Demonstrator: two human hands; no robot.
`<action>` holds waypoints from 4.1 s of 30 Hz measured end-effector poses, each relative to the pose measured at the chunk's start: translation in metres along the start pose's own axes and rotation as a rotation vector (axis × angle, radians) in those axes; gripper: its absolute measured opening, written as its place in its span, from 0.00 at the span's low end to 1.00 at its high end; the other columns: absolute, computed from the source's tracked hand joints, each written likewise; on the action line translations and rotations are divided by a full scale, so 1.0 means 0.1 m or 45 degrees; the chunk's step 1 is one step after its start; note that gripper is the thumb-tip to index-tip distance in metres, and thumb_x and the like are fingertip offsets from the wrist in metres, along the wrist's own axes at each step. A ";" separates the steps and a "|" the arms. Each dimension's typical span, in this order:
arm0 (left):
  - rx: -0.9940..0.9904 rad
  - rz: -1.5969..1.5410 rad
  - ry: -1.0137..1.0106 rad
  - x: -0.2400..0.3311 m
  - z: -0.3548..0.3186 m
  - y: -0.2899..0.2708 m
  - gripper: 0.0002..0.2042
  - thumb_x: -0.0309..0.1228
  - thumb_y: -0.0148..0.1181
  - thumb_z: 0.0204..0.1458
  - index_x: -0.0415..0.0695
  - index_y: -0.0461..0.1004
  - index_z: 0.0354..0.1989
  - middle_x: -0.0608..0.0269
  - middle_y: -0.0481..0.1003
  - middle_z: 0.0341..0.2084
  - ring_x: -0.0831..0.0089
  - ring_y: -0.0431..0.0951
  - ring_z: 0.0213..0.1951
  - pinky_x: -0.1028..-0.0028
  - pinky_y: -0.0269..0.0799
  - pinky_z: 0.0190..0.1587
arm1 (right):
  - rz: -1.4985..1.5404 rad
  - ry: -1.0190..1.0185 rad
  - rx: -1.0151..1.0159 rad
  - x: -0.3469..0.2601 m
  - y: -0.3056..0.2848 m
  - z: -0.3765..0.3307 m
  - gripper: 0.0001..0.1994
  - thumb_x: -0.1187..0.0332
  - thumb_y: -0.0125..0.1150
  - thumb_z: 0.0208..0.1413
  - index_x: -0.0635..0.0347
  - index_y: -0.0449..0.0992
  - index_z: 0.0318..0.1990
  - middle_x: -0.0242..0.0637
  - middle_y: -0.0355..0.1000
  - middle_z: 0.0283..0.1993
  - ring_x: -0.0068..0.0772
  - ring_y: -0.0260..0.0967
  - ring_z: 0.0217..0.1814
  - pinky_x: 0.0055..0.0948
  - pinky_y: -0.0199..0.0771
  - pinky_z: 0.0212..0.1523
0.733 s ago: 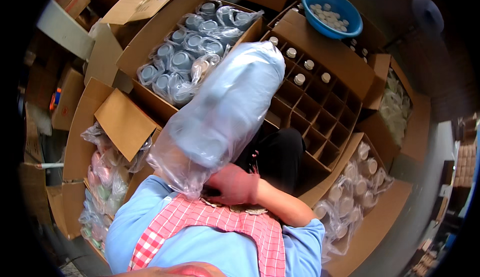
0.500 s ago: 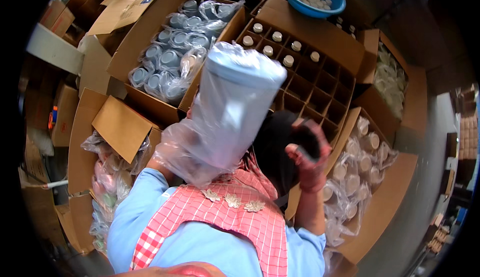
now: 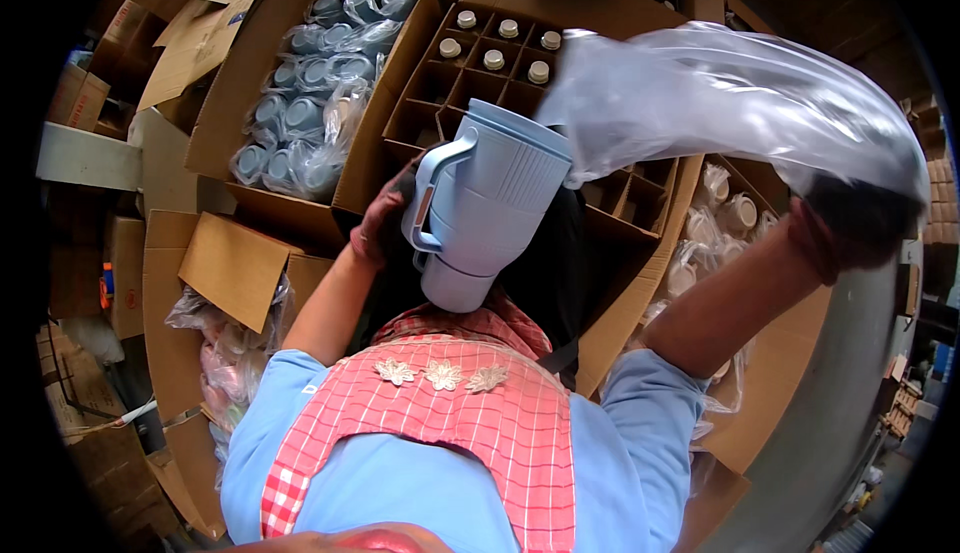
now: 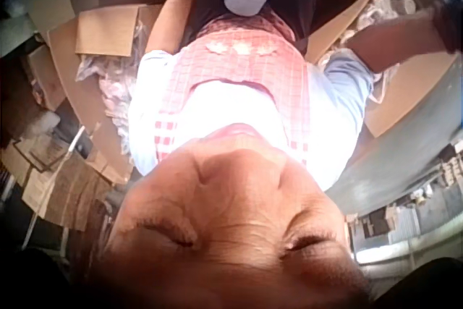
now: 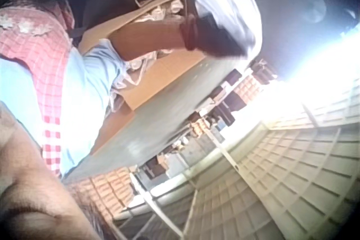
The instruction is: The person assembles thermos flasks by inserting metal inner liners into plastic outer shells and securing the lids. They handle beige and light blue thermos units, placing the finished products into plastic bags and cardboard boxes.
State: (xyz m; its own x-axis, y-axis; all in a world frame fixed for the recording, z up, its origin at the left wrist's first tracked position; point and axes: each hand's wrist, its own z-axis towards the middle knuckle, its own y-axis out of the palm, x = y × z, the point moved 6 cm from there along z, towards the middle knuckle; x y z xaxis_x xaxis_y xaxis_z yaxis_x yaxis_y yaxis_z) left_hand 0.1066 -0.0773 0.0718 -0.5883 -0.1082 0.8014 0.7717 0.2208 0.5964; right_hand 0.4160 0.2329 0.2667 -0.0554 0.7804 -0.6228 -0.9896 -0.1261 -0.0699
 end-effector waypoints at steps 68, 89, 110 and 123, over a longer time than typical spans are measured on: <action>0.930 0.546 0.760 0.28 -0.65 -1.09 0.26 0.24 0.58 0.36 0.40 0.65 0.50 0.55 0.68 0.48 0.60 0.70 0.48 0.66 0.66 0.51 | 1.302 1.223 -0.314 0.49 2.60 -1.56 0.24 0.51 0.41 0.63 0.65 0.74 0.35 0.40 0.74 0.37 0.32 0.70 0.41 0.29 0.66 0.46; 0.919 0.918 0.495 0.30 0.05 -1.58 0.31 0.29 0.59 0.36 0.39 0.63 0.54 0.60 0.67 0.47 0.67 0.67 0.49 0.71 0.61 0.53 | 1.002 1.904 -0.579 1.57 3.54 -2.21 0.12 0.60 0.62 0.50 0.59 0.73 0.36 0.26 0.70 0.32 0.20 0.66 0.36 0.20 0.65 0.37; 1.073 0.677 0.227 -0.40 -0.39 -3.06 0.36 0.57 0.49 0.49 0.49 0.53 0.64 0.62 0.54 0.63 0.58 0.55 0.62 0.47 0.56 0.56 | -0.934 0.425 -0.972 3.13 3.82 -2.08 0.18 0.59 0.65 0.41 0.54 0.73 0.41 0.44 0.71 0.44 0.46 0.68 0.49 0.40 0.70 0.46; 0.721 0.089 0.457 -0.65 -0.19 -3.09 0.33 0.55 0.44 0.51 0.53 0.52 0.64 0.69 0.53 0.64 0.66 0.51 0.64 0.55 0.48 0.62 | -1.319 0.531 -1.677 4.09 4.21 -2.54 0.45 0.60 0.70 0.37 0.36 0.48 0.65 0.44 0.50 0.64 0.55 0.53 0.62 0.55 0.60 0.56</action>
State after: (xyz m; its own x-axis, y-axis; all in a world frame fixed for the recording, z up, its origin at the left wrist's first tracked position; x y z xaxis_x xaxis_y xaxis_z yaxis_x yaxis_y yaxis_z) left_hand -0.0886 -0.1569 -0.1638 -0.3495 -0.3690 0.8612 0.5019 0.7025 0.5046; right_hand 0.0109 0.3436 -0.2155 0.7297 0.6826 -0.0398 0.1882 -0.2565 -0.9480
